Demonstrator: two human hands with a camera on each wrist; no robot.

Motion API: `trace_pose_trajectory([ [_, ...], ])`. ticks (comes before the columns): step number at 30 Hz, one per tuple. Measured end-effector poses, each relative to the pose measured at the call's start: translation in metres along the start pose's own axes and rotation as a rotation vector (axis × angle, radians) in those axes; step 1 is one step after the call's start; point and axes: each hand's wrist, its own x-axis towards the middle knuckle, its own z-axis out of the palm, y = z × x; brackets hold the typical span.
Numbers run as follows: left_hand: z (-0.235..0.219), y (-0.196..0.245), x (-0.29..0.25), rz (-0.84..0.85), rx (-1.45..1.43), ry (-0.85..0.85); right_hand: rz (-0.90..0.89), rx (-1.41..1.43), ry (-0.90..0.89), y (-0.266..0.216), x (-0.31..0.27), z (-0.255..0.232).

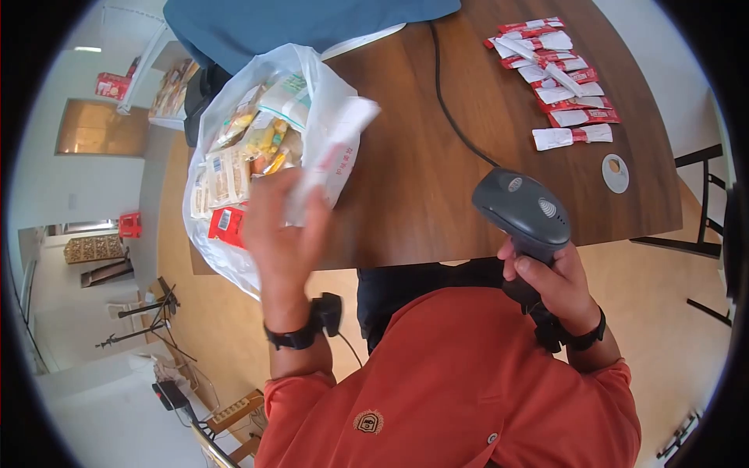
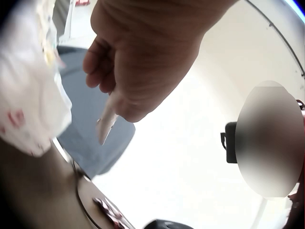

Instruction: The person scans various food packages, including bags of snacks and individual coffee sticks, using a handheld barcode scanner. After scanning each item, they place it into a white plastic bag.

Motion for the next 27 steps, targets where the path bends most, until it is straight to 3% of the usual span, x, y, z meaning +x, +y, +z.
trace_pose_trajectory([
  [5, -0.036, -0.064, -0.004, -0.284, 0.216, 0.096, 0.001, 0.033, -0.024, 0.005, 0.003, -0.004],
  [6, -0.038, -0.076, -0.004, -0.340, 0.229, 0.023, 0.018, 0.042, -0.021, 0.005, 0.003, -0.003],
  [7, -0.038, -0.082, -0.008, -0.340, 0.233, 0.022, 0.019, 0.044, -0.023, 0.005, 0.003, -0.003],
  [9, -0.034, -0.087, -0.010, -0.151, 0.506, -0.007, -0.001, 0.036, -0.034, 0.006, 0.003, -0.004],
  [14, -0.013, -0.040, -0.007, -0.120, 0.327, 0.067, 0.019, 0.060, -0.023, 0.010, -0.002, -0.013],
  [16, 0.014, -0.002, -0.003, -0.088, 0.006, -0.075, 0.043, 0.059, 0.008, 0.011, -0.008, -0.018],
  [17, 0.032, 0.012, 0.001, 0.041, -0.044, -0.114, 0.069, 0.081, 0.023, 0.011, -0.010, -0.019],
  [19, 0.062, 0.046, 0.010, 0.104, -0.158, -0.252, 0.094, 0.089, 0.070, 0.008, -0.019, -0.020],
  [20, 0.077, 0.060, 0.016, 0.112, -0.186, -0.254, 0.053, 0.108, 0.098, 0.006, -0.022, -0.019],
  [22, 0.105, 0.085, 0.030, 0.353, -0.225, -0.324, 0.018, 0.154, 0.103, 0.007, -0.033, -0.026],
  [27, 0.176, 0.126, 0.062, 0.435, -0.230, -0.412, -0.049, 0.090, 0.180, 0.002, -0.056, -0.038],
])
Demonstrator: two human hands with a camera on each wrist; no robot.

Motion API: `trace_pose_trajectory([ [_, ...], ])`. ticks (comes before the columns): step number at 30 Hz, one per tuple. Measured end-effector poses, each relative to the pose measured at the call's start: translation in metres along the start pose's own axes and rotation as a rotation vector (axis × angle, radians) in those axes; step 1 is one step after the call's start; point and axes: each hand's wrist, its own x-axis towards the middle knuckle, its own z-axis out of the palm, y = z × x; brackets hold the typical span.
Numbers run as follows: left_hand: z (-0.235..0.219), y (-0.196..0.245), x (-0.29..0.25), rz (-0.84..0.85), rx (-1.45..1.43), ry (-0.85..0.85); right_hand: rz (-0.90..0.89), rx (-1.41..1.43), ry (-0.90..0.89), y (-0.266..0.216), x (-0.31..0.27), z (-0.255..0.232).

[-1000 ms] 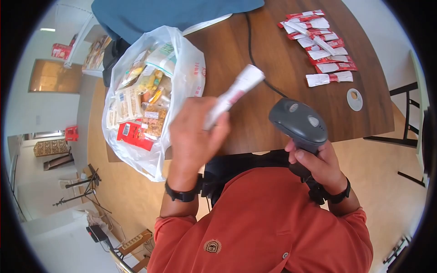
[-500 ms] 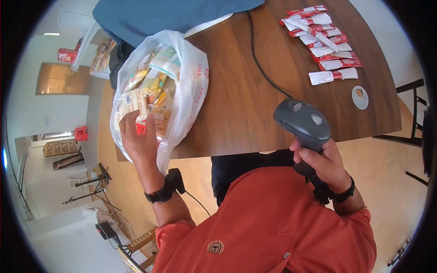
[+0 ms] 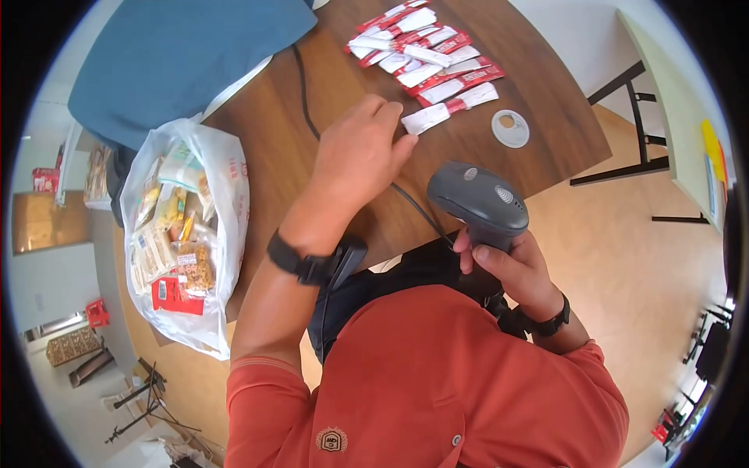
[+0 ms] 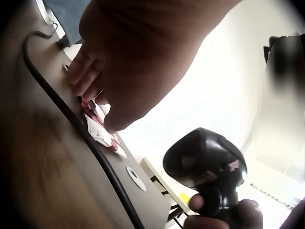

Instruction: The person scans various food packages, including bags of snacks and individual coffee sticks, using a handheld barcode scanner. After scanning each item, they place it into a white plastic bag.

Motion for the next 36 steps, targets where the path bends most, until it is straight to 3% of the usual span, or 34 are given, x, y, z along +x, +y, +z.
trace_pose_trajectory([
  [4, 0.028, 0.003, 0.019, -0.021, 0.111, -0.151, -0.048, -0.003, 0.080, -0.003, -0.013, -0.009],
  [7, 0.030, 0.001, 0.020, -0.010, 0.111, -0.156, -0.046, 0.021, 0.115, -0.004, -0.016, -0.014],
  [11, 0.006, 0.000, 0.001, -0.037, 0.104, -0.191, -0.056, 0.039, 0.110, -0.006, -0.011, -0.015],
  [13, -0.011, 0.000, -0.012, -0.070, 0.029, -0.083, -0.059, 0.036, 0.092, -0.005, -0.007, -0.015],
  [17, -0.042, 0.001, -0.044, -0.132, -0.065, -0.022, -0.061, 0.036, 0.043, -0.005, 0.002, -0.013],
  [19, -0.052, 0.001, -0.063, -0.651, -0.779, -0.161, -0.071, 0.026, 0.029, -0.008, 0.006, -0.008],
  [20, -0.057, 0.000, -0.070, -0.656, -0.769, -0.159, -0.072, 0.034, 0.020, -0.008, 0.009, -0.006],
  [23, -0.066, -0.008, -0.090, -0.842, -1.196, -0.243, -0.078, 0.012, -0.021, -0.010, 0.013, 0.001],
  [27, -0.068, -0.009, -0.105, -0.876, -1.211, -0.240, -0.087, -0.046, -0.061, -0.012, 0.020, 0.010],
  [30, -0.071, -0.001, -0.109, -0.874, -1.059, -0.175, -0.079, -0.070, -0.088, -0.008, 0.025, 0.013],
  [33, -0.070, 0.007, -0.114, -0.815, -1.019, -0.089, -0.056, -0.061, -0.094, -0.006, 0.027, 0.020],
  [35, -0.066, 0.009, -0.118, -0.620, -0.743, 0.043, -0.044, -0.059, -0.093, -0.005, 0.027, 0.022],
  [36, -0.067, 0.010, -0.119, -0.622, -0.748, 0.045, -0.044, -0.079, -0.101, -0.003, 0.027, 0.023],
])
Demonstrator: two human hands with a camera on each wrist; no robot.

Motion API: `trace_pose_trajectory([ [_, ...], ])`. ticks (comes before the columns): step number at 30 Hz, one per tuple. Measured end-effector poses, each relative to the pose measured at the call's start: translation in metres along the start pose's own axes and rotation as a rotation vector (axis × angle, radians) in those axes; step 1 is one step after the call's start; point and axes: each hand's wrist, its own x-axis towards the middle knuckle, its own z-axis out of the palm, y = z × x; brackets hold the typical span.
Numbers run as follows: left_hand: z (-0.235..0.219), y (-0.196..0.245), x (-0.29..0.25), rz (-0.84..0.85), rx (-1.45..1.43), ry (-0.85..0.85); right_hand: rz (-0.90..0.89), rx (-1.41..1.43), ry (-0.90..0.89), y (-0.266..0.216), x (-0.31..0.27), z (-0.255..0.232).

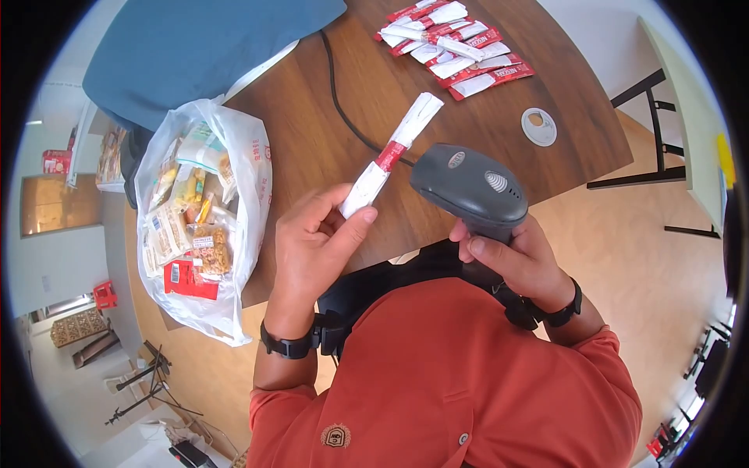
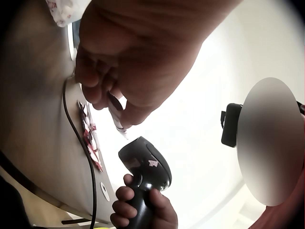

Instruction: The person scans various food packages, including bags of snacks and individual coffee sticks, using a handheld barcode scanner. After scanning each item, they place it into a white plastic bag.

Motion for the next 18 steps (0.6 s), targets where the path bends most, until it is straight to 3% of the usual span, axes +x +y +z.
trace_pose_trajectory([
  [5, 0.000, 0.003, -0.005, 0.212, 0.395, 0.101, 0.061, -0.017, -0.028, 0.002, 0.002, 0.002],
  [18, -0.003, -0.010, -0.008, 0.341, 0.531, 0.177, 0.057, -0.054, -0.023, 0.011, 0.008, 0.009],
])
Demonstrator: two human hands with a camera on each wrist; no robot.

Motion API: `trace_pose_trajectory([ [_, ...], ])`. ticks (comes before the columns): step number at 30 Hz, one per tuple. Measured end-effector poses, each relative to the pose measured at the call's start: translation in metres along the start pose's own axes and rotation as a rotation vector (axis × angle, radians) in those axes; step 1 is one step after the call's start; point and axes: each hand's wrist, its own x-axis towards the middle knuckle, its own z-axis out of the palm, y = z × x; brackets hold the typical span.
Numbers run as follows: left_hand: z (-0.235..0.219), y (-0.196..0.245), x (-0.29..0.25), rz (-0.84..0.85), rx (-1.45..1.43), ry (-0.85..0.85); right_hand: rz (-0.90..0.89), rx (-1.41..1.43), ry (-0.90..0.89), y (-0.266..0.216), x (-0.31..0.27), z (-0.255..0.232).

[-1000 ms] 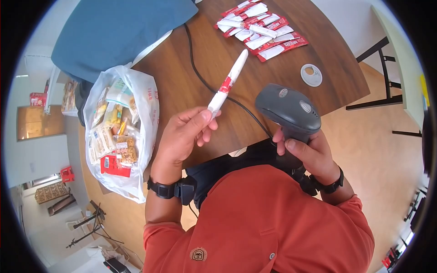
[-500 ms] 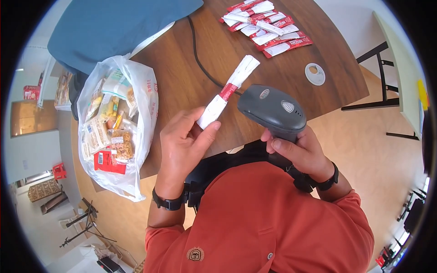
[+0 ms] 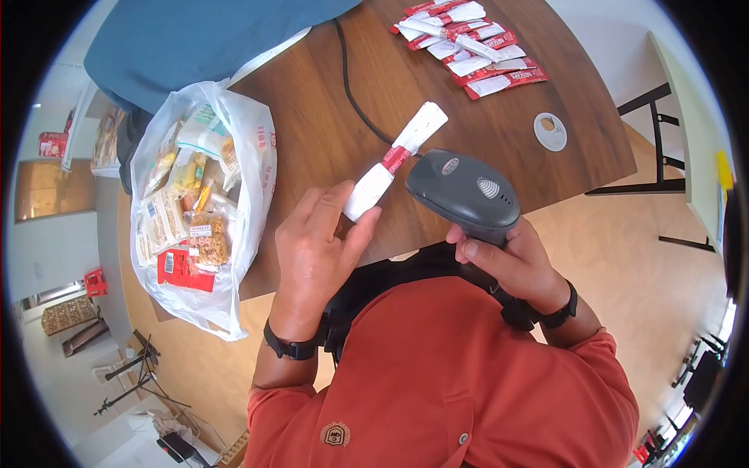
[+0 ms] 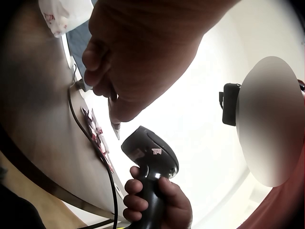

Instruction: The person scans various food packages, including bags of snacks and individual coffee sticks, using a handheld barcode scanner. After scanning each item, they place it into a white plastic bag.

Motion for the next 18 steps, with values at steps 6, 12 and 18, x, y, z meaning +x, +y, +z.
trace_pose_trajectory([
  [6, 0.000, 0.001, 0.001, 0.000, 0.017, -0.007, 0.005, -0.001, 0.002, 0.003, 0.000, -0.001],
  [12, 0.002, 0.003, 0.001, -0.015, 0.012, -0.013, 0.004, 0.032, -0.001, 0.001, 0.001, 0.000],
  [18, -0.002, 0.000, 0.000, 0.019, 0.017, -0.007, 0.043, -0.020, 0.028, -0.011, 0.000, 0.005],
])
